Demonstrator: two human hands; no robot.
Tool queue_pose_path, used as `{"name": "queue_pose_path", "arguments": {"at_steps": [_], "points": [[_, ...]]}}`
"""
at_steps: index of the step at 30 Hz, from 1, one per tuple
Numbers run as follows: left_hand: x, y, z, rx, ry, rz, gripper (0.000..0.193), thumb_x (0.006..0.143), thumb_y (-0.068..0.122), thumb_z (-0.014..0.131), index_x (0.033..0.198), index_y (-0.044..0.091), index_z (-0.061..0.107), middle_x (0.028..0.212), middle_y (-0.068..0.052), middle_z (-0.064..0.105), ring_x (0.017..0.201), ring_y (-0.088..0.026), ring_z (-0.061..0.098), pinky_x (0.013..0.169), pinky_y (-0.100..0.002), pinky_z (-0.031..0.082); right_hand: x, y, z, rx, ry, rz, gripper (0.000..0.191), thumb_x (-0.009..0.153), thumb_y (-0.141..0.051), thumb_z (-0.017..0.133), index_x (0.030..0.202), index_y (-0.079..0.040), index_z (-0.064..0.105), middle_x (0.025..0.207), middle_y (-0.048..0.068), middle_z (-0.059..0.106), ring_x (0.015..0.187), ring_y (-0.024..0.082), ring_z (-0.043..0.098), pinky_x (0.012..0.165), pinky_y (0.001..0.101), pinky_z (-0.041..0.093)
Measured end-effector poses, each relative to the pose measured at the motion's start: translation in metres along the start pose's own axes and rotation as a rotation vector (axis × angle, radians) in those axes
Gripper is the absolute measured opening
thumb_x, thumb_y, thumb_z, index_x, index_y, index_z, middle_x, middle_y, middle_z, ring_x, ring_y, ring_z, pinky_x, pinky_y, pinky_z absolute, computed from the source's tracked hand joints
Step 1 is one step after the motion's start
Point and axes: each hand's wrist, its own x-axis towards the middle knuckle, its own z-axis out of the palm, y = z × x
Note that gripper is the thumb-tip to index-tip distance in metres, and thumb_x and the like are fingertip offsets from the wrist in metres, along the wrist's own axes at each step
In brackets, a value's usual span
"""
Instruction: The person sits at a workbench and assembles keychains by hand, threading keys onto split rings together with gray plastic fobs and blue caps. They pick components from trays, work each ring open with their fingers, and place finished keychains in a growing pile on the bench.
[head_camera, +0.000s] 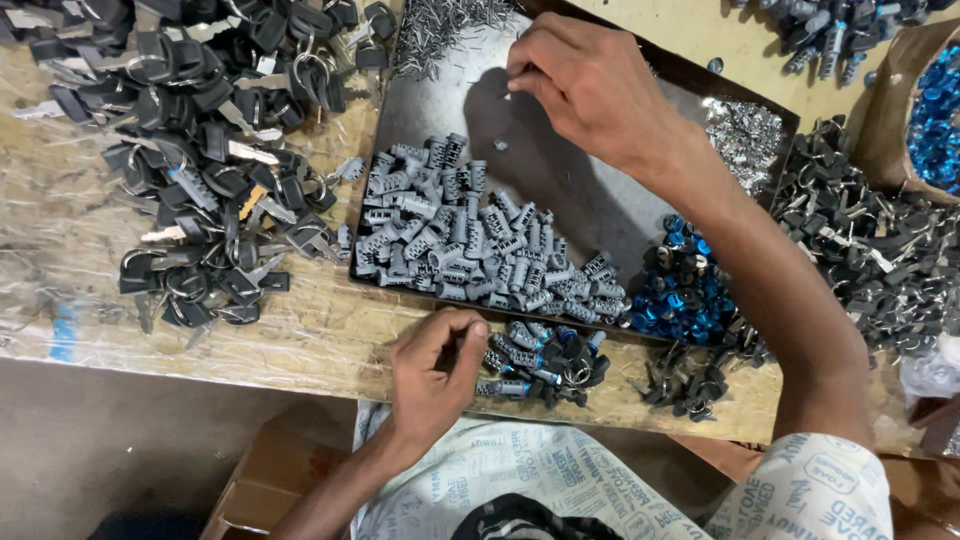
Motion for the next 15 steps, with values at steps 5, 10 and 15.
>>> {"name": "queue_pose_path", "arguments": {"at_steps": [5,10,15], "points": [[-0.002,0.000,0.004,0.034,-0.007,-0.017,0.005,0.096,0.004,0.069,0.093,0.000,0.068,0.074,-0.003,0.064,0.062,-0.006,0.052,0.055,-0.025,0.043,-0.013,-0.002,0.008,0.155,0.100,0.218,0.016,0.103,-0.005,0.081,0.108,0.001,0.067,0.093,0.010,0.066,0.070,0.021,0.062,0.061,0.0329,0.047],[-0.004,-0.001,0.006,0.038,-0.004,-0.073,0.007,0.098,0.005,0.069,0.093,0.000,0.069,0.070,0.001,0.059,0.059,-0.003,0.046,0.051,-0.023,0.038,-0.018,-0.023,-0.007,0.296,0.131,0.224,0.011,0.107,-0.004,0.078,0.109,-0.001,0.068,0.097,0.008,0.069,0.079,0.011,0.066,0.067,0.0265,0.052],[-0.008,0.002,0.007,-0.208,-0.024,-0.220,0.009,0.102,0.004,0.063,0.096,-0.001,0.067,0.074,0.004,0.058,0.065,-0.001,0.047,0.055,-0.021,0.038,-0.073,-0.125,-0.047,0.217,0.096,0.197,0.012,0.093,-0.007,0.081,0.097,-0.004,0.069,0.092,0.009,0.073,0.077,0.015,0.072,0.063,0.0251,0.058]]}}
